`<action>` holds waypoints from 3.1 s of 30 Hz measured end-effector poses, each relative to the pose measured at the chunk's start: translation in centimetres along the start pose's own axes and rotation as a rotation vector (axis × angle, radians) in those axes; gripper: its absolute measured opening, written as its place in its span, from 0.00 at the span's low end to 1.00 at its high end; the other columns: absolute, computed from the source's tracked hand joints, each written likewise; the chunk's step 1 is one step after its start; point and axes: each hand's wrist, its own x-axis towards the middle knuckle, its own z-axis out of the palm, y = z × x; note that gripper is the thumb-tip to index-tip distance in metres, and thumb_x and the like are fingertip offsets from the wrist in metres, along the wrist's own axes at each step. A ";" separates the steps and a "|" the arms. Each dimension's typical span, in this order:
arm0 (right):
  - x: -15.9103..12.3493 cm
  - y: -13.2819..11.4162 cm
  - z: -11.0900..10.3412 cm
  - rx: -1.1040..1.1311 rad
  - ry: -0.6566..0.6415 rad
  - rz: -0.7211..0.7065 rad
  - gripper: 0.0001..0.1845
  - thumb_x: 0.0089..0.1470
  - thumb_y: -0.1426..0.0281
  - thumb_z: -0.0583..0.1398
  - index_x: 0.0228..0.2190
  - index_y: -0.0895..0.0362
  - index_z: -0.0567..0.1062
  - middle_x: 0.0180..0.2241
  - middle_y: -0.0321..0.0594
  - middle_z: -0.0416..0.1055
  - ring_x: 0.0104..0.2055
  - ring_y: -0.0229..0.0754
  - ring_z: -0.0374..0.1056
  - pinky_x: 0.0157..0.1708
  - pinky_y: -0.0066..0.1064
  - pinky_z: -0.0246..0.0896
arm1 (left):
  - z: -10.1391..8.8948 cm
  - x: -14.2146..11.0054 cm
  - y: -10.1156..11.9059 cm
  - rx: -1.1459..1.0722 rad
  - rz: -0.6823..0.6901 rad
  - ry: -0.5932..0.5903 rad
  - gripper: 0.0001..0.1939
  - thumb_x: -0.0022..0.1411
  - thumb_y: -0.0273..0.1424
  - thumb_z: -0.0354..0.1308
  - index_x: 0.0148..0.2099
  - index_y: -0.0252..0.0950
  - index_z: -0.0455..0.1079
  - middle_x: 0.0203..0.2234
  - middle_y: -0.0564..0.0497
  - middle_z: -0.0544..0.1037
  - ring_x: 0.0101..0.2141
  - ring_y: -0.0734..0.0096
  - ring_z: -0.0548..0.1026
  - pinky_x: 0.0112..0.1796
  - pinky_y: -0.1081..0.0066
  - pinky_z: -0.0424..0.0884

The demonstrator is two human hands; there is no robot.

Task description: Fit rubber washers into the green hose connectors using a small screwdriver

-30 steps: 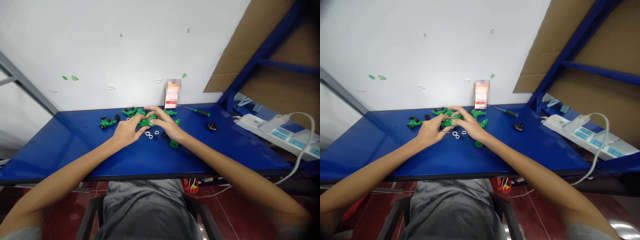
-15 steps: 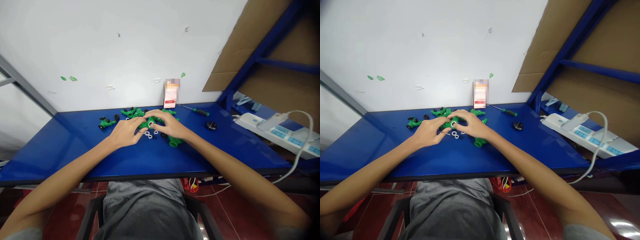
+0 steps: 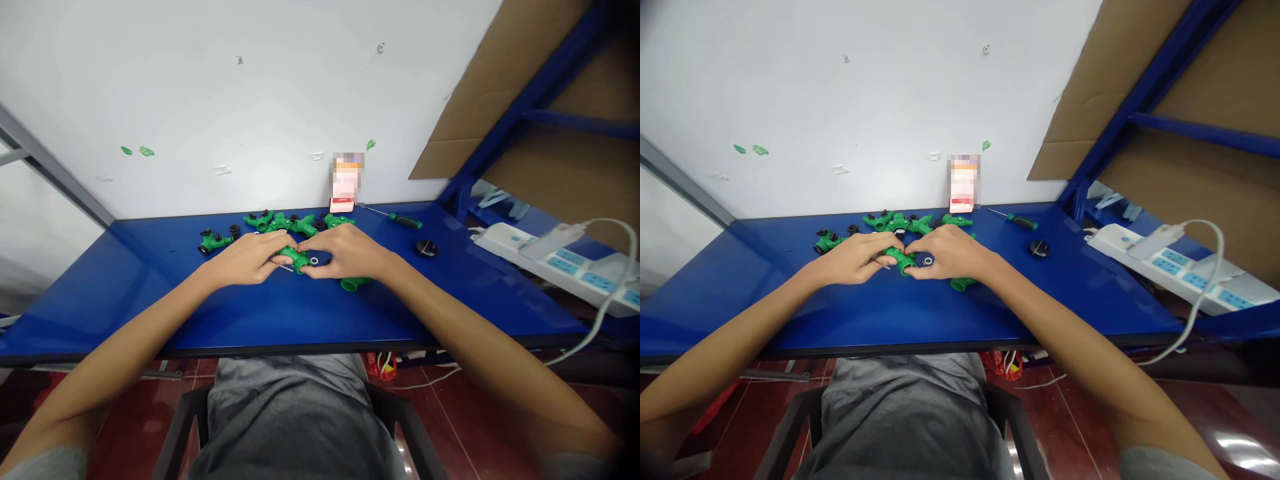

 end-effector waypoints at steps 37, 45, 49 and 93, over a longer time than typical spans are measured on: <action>1.3 -1.2 1.6 0.759 0.145 0.259 0.16 0.62 0.54 0.67 0.36 0.54 0.76 0.37 0.40 0.79 0.40 0.44 0.75 0.42 0.38 0.69 | 0.6 0.1 -0.4 -0.118 -0.089 0.298 0.18 0.81 0.42 0.48 0.46 0.37 0.73 0.30 0.51 0.78 0.27 0.70 0.71 0.33 0.69 0.66; 1.1 -0.1 1.3 0.844 0.047 0.276 0.15 0.54 0.61 0.73 0.40 0.55 0.80 0.45 0.43 0.82 0.47 0.46 0.79 0.53 0.44 0.74 | 1.0 0.2 -0.6 -0.209 -0.152 0.231 0.17 0.80 0.42 0.50 0.45 0.36 0.73 0.29 0.53 0.76 0.25 0.72 0.68 0.31 0.69 0.64; 1.0 0.0 1.2 0.875 0.118 0.167 0.19 0.58 0.57 0.72 0.46 0.52 0.79 0.47 0.42 0.82 0.51 0.48 0.79 0.60 0.49 0.72 | 1.4 0.4 -1.1 -0.527 -0.249 0.319 0.23 0.81 0.51 0.46 0.46 0.38 0.69 0.22 0.58 0.63 0.20 0.75 0.60 0.25 0.71 0.59; 0.8 0.3 3.5 0.205 0.317 0.073 0.11 0.62 0.64 0.68 0.45 0.55 0.81 0.41 0.42 0.83 0.35 0.43 0.75 0.36 0.35 0.67 | -0.2 -0.4 -1.8 -0.229 -0.162 0.317 0.19 0.67 0.46 0.72 0.51 0.38 0.82 0.42 0.46 0.87 0.33 0.71 0.78 0.32 0.72 0.69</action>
